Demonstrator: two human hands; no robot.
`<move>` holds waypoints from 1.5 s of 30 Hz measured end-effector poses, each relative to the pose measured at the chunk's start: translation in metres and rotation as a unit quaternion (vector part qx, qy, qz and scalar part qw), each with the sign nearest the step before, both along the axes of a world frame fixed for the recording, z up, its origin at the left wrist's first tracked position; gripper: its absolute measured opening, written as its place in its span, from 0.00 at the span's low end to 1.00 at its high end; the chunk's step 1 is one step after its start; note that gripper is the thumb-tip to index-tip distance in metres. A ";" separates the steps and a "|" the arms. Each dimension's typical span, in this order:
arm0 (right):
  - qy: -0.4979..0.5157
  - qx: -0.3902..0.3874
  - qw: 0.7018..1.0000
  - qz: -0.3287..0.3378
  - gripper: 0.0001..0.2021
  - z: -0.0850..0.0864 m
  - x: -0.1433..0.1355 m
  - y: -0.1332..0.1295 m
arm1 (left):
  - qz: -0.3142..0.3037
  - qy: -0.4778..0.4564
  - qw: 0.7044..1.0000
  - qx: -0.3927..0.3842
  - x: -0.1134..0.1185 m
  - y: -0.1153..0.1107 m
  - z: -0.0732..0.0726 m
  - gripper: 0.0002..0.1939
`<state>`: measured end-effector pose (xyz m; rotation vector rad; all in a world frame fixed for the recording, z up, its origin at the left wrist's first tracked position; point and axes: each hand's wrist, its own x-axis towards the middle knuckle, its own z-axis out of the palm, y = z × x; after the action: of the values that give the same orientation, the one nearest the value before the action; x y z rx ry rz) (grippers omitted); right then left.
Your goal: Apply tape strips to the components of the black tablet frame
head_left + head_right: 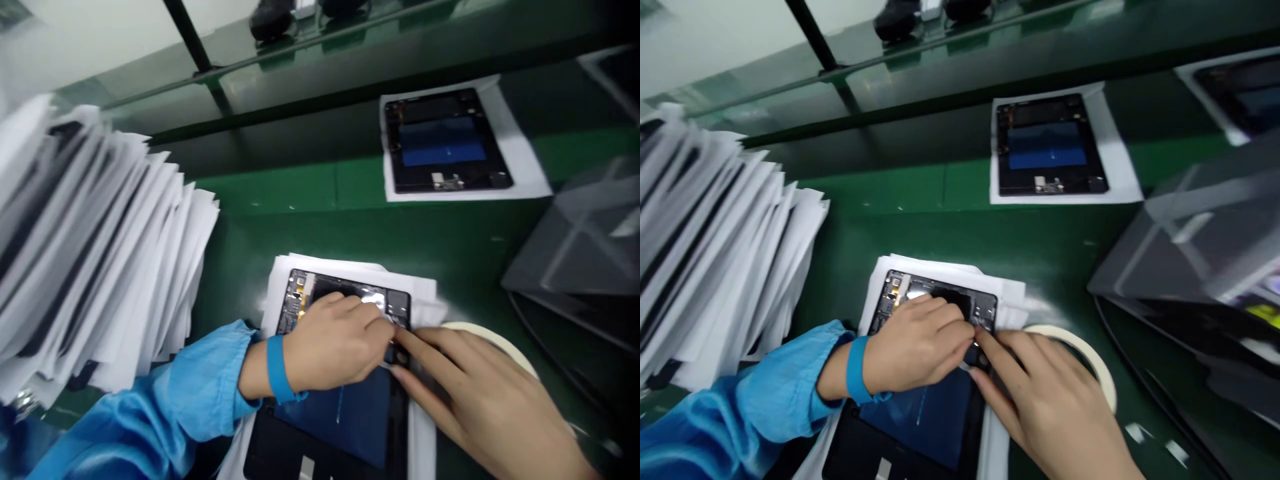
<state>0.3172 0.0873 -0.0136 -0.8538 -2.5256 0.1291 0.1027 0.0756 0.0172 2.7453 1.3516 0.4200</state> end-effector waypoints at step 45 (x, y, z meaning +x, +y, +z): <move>0.062 0.010 0.997 -0.053 0.08 0.012 -0.005 0.006 | 0.004 -0.046 0.999 -0.017 -0.001 0.004 0.000 0.14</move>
<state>0.3126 0.0932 -0.0019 -0.9394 -2.3572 0.1181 0.1013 0.0793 0.0170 2.6587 1.3350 0.5131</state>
